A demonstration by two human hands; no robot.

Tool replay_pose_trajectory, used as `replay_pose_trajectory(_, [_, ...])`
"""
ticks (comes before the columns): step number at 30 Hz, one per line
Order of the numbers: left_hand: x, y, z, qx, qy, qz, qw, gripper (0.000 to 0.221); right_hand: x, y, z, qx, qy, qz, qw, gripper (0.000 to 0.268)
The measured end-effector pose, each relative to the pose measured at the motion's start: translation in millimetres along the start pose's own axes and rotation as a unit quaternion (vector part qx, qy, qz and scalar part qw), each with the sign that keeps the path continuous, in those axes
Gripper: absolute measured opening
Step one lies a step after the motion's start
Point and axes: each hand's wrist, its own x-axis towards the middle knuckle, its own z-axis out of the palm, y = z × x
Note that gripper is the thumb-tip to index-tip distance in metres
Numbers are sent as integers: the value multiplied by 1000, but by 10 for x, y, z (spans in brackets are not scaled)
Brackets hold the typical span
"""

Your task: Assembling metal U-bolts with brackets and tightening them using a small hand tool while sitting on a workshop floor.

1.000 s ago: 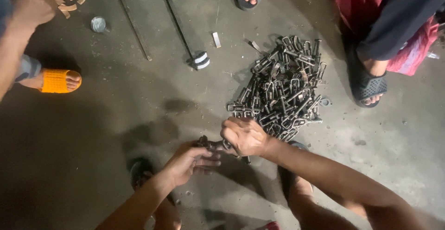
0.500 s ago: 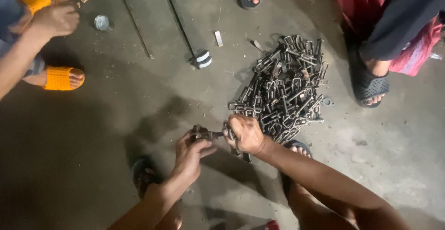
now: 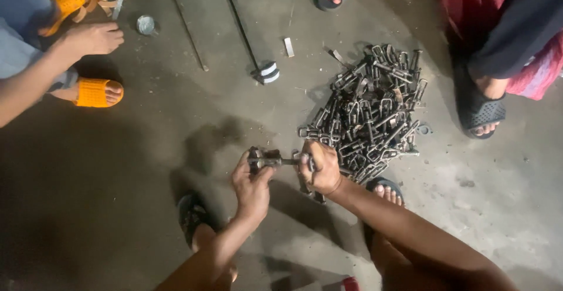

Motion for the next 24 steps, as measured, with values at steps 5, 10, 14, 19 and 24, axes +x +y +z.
replay_pose_trajectory(5, [-36, 319, 84, 17, -24, 84, 996, 33, 231, -152, -107, 30, 33, -49, 998, 26])
replay_pose_trajectory(10, [-70, 718, 102, 166, -40, 250, 953, 50, 13, 200, -34, 68, 76, -95, 990, 31])
replay_pose_trajectory(14, [-161, 982, 121, 190, -110, 298, 929, 51, 253, -20, -255, 101, 79, -111, 986, 31])
replay_pose_trajectory(19, [-178, 1095, 111, 203, -112, 310, 922, 53, 322, -92, -300, 113, 71, -118, 984, 29])
replay_pose_trajectory(24, [-149, 1086, 92, 232, -112, 309, 916, 53, 429, -200, -320, 114, 74, -126, 983, 30])
